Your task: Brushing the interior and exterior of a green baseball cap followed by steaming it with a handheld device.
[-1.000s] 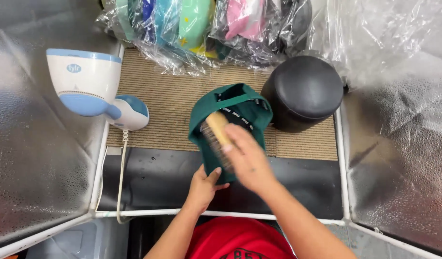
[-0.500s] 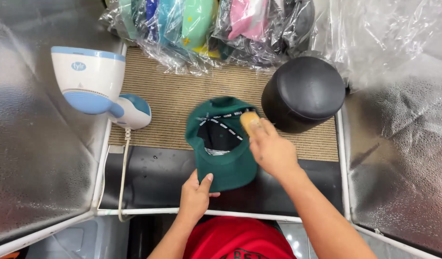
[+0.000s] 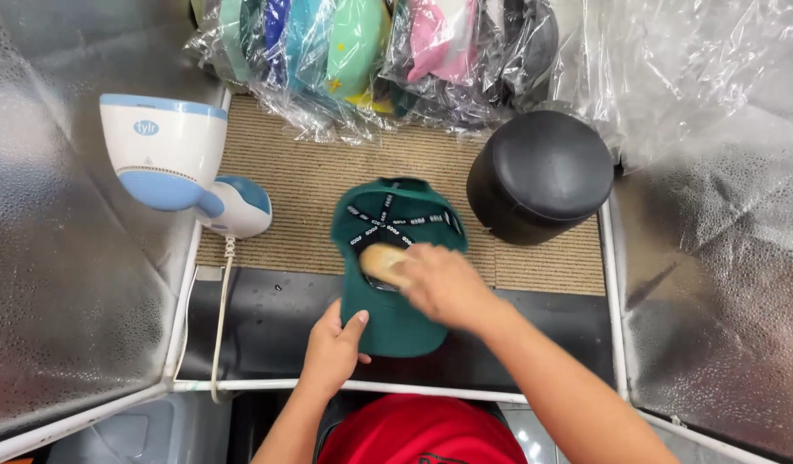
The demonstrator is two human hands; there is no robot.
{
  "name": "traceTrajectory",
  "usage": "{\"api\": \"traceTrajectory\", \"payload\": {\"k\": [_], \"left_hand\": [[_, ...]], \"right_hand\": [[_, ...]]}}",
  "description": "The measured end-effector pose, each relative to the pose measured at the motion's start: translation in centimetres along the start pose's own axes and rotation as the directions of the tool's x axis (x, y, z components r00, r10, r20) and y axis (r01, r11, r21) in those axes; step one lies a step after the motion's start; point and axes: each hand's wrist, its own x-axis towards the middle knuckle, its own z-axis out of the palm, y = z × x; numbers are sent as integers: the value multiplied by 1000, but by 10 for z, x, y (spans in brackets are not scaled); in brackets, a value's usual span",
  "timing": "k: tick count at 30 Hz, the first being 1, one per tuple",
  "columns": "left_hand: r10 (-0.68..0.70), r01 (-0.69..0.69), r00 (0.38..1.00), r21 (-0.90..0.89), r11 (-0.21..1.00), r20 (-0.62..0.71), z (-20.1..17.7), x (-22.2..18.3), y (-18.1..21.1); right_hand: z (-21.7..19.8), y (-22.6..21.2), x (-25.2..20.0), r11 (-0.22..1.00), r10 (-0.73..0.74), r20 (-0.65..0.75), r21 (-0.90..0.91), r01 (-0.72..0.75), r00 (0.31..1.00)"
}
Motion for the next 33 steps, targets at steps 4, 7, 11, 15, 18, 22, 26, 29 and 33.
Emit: {"api": "traceTrajectory", "payload": {"k": [4, 7, 11, 15, 18, 22, 26, 29, 33], "left_hand": [[-1, 1, 1000, 75, 997, -3, -2, -18, 25], [-7, 18, 998, 186, 982, -57, -4, -11, 23], [209, -165, 975, 374, 913, -81, -12, -16, 16], [328, -197, 922, 480, 855, -205, -22, -1, 24], [292, -191, 938, 427, 884, -186, -35, -20, 58], [331, -224, 924, 426, 876, -194, -41, -28, 68], [521, -413, 834, 419, 809, -183, -37, -32, 61], [724, -563, 668, 522, 641, -168, -28, -30, 47], [943, -707, 329, 648, 285, -56, -10, -42, 24]], "right_hand": [[14, 33, 24, 779, 194, -276, -540, -318, 942], [-1, 4, 19, 962, 189, -226, -153, -227, 955], [8, 32, -5, 880, 159, -202, -414, -232, 966], [-32, 25, -45, 950, 275, -342, 244, -197, 899], [-51, 24, -91, 491, 731, -40, 724, -484, 681], [-54, 19, -119, 63, 903, 162, 867, -495, 397], [21, 83, -180, 195, 967, -5, 660, -726, 255], [5, 63, -168, 404, 909, -259, 357, -842, 326], [-46, -4, -92, -30, 866, 155, 965, -259, 476]]}}
